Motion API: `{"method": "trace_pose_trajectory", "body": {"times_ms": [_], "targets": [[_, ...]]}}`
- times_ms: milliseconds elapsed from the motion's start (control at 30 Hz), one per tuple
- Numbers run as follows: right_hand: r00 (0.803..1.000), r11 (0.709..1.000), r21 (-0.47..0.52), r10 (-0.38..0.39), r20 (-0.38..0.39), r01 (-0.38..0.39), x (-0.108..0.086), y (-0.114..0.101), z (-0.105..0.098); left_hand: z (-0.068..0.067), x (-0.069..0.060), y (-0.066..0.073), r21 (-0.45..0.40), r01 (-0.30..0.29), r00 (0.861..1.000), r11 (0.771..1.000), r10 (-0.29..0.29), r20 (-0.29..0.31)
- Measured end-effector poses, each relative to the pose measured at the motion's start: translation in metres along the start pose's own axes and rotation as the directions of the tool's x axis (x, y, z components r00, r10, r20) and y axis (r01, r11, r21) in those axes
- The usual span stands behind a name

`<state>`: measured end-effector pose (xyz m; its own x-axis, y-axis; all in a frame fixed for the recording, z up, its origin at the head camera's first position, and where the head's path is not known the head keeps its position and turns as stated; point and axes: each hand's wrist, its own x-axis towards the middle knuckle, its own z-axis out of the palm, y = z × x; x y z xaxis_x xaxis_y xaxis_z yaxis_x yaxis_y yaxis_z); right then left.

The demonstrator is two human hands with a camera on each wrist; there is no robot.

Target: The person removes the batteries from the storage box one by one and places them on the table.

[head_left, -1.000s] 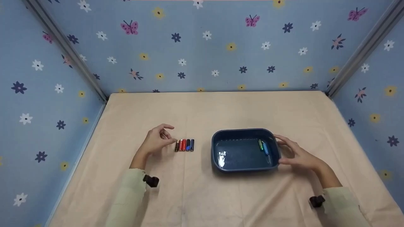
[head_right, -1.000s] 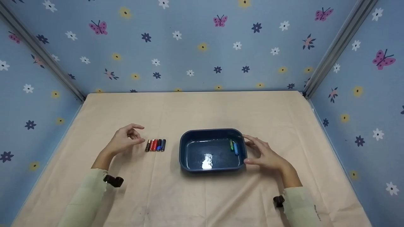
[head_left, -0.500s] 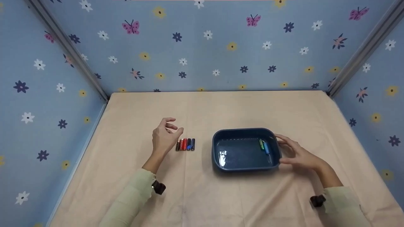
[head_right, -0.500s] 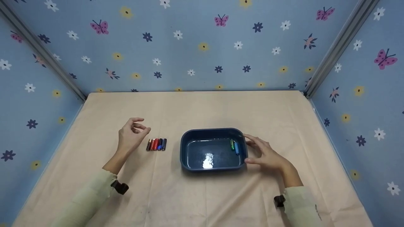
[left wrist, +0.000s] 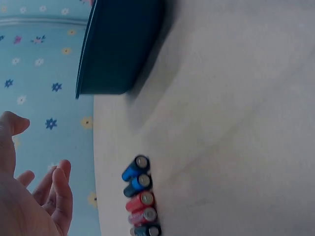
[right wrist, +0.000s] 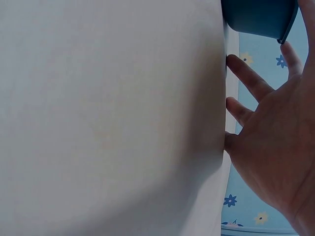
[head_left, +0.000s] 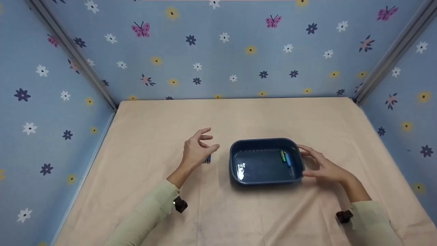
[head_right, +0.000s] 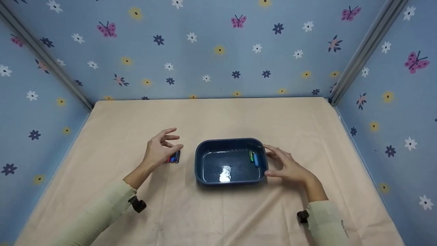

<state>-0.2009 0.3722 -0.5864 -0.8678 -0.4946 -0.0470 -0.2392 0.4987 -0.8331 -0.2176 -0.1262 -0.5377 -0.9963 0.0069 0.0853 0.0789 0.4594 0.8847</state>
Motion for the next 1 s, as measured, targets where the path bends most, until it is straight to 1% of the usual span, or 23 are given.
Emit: {"method": "trace_pose_trajectory", "body": {"times_ms": [100, 167, 300, 467, 533, 767, 900, 1000], "targets": [[1.0, 1.0, 0.003, -0.019, 0.006, 0.019, 0.001, 0.0, 0.0, 0.009, -0.001, 0.006, -0.024, -0.016, 0.998, 1.0, 0.018, 0.055], [1.0, 1.0, 0.005, -0.027, 0.009, 0.027, 0.002, 0.0, 0.0, 0.014, -0.002, 0.009, -0.022, -0.026, 0.996, 0.999, 0.028, 0.087], [0.999, 0.999, 0.014, -0.033, 0.011, 0.033, 0.003, 0.0, 0.0, 0.025, -0.002, 0.015, -0.001, -0.059, 0.989, 0.998, 0.059, 0.133], [0.999, 0.999, 0.012, -0.044, 0.006, 0.044, 0.002, -0.001, 0.001, 0.037, -0.003, 0.022, -0.025, -0.077, 0.982, 0.997, 0.08, 0.171], [0.999, 0.999, 0.009, -0.048, 0.004, 0.048, 0.002, 0.0, 0.001, 0.042, -0.004, 0.026, -0.05, -0.075, 0.981, 0.996, 0.083, 0.178], [0.999, 0.999, 0.009, -0.051, 0.0, 0.051, 0.002, 0.002, 0.002, 0.058, -0.008, 0.04, -0.079, -0.055, 0.978, 0.995, 0.069, 0.198], [0.999, 0.999, 0.016, -0.045, 0.001, 0.045, 0.002, 0.001, 0.001, 0.066, -0.007, 0.046, -0.11, -0.032, 0.972, 0.993, 0.057, 0.226], [0.998, 0.998, 0.027, -0.056, 0.006, 0.056, 0.003, 0.001, 0.001, 0.071, -0.006, 0.052, -0.139, -0.004, 0.965, 0.99, 0.04, 0.259]]}}
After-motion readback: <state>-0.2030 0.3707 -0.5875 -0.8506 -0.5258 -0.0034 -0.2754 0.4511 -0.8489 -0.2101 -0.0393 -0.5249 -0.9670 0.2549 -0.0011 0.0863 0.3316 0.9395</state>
